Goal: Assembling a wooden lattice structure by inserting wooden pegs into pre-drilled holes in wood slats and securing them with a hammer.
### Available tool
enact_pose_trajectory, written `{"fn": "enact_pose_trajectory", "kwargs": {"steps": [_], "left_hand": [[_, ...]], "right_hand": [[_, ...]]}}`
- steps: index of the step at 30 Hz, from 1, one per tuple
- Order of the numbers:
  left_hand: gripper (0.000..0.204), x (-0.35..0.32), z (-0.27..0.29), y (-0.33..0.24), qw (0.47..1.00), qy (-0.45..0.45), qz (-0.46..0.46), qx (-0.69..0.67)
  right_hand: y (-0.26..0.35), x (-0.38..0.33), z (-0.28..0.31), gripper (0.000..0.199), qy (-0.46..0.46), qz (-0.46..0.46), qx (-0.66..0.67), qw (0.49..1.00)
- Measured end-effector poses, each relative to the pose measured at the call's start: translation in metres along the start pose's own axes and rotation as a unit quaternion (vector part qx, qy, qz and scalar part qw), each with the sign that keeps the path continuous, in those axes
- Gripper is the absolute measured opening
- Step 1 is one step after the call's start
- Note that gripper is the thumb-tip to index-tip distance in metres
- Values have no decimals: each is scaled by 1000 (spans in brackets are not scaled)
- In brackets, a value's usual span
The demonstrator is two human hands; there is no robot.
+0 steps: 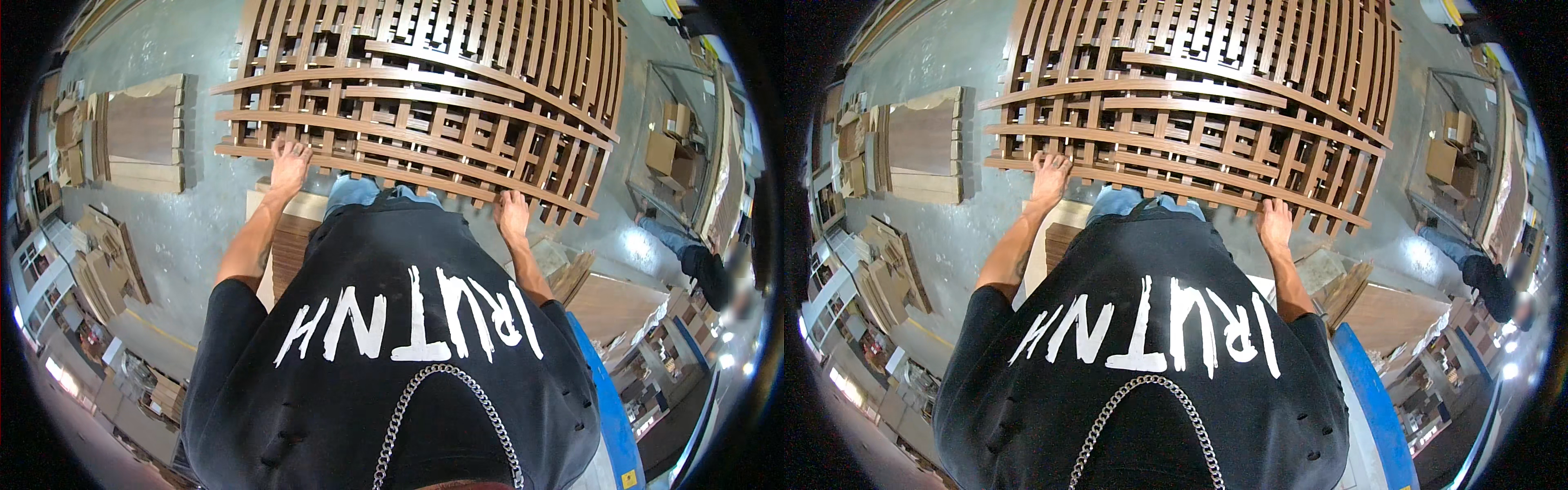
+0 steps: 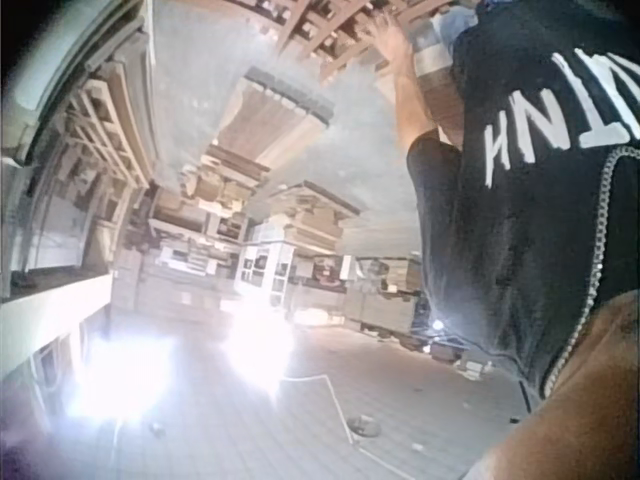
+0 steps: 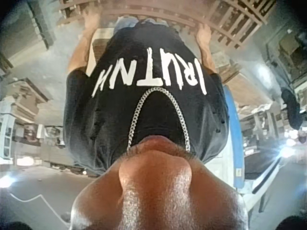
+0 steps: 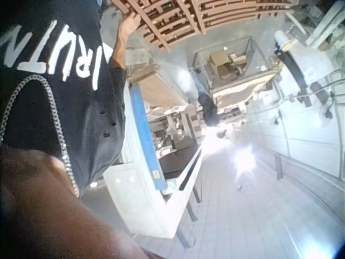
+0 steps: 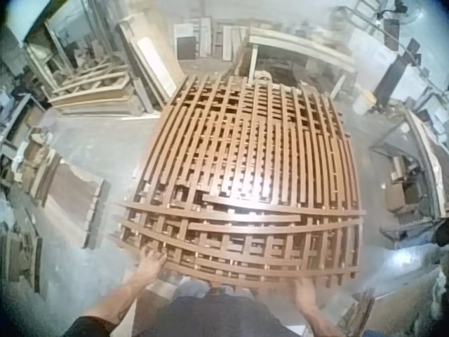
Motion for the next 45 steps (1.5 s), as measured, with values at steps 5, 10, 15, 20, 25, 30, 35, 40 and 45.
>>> {"fn": "enact_pose_trajectory", "kwargs": {"steps": [5,10,15,20,25,30,35,40,45], "left_hand": [[26,2,-4,-13,999,-17,-19,-21],[26,4,-4,-11,1000,-16,-4,-21],[32,7,-4,2,999,1,30,-15],[73,9,9,-12,998,-29,44,-23],[104,36,23,-64,995,70,-56,-45],[106,66,3,-132,974,136,-174,-56],[95,82,-5,-166,976,123,-175,-50],[90,80,-26,-163,981,75,-169,-61],[91,76,11,-165,975,146,-159,-48]], "right_hand": [[-18,4,-9,33,6,-38,-28,999],[-20,7,-6,33,8,-16,-23,1000],[-8,9,3,32,42,8,4,999],[12,8,40,65,-107,18,-102,989],[25,33,38,112,12,88,-111,990],[51,51,40,121,26,160,-68,984],[72,62,42,115,14,180,-60,982],[75,65,41,114,33,170,-85,981],[68,68,45,102,10,165,-13,986]]}}
Point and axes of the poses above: each hand's wrist, its own x-axis towards the middle knuckle, its own z-axis out of the back of the hand, y = z × x, the point moved 4 cm from there along x, towards the middle knuckle, and after that the axes turned 12 degrees about -x, right-handed, at the moved point
